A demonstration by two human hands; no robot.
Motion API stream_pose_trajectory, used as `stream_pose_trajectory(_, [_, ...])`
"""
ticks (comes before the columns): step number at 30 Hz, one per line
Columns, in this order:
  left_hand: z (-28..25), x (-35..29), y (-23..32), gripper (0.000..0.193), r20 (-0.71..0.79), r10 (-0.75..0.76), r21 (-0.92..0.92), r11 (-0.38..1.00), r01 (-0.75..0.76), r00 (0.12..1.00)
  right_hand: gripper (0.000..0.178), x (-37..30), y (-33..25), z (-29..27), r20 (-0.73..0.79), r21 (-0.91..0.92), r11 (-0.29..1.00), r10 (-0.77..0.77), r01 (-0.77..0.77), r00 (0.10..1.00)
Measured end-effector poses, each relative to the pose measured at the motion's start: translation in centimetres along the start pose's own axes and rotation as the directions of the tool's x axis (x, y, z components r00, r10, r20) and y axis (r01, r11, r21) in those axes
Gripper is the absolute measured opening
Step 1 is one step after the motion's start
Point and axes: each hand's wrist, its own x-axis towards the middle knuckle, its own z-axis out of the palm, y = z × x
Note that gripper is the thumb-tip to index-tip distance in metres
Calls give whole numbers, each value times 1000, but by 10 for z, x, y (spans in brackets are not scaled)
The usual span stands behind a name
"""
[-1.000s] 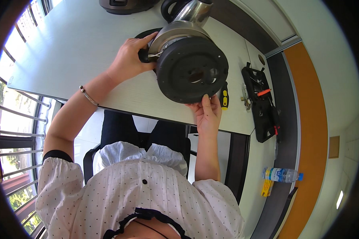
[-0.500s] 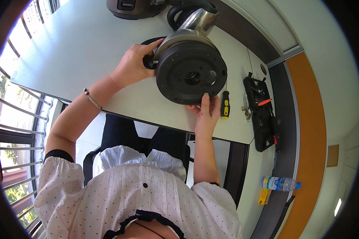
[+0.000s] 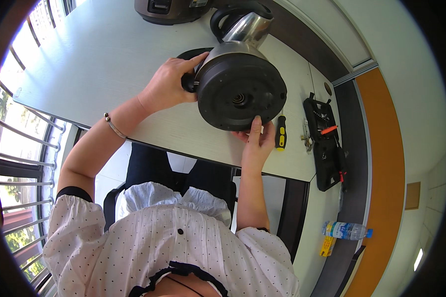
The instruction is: The person assembles the base of an electric kettle by aligning the bottom cover with the main body and securing it with screws using a screwdriver. The person tightens multiple screws to complete the assembly.
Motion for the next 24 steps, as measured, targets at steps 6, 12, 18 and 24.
stream_pose_trajectory(6, [-1, -1, 0, 85, 35, -17, -3, 1000, 17, 999, 41, 1, 5, -3, 14, 13, 1000, -1, 1, 1000])
stream_pose_trajectory(12, [-3, -1, -2, 87, 60, 19, -15, 1000, -18, 998, 40, 0, 7, -4, 6, 17, 1000, -12, 12, 1000])
stream_pose_trajectory(18, [-4, -3, -5, 89, 73, 47, -12, 999, -46, 996, 38, 2, 9, -5, 22, 11, 999, -42, 42, 999])
stream_pose_trajectory(24, [-3, -3, -4, 83, 58, 78, -17, 997, -77, 995, 40, 0, 9, -2, -2, 15, 998, -58, 58, 998])
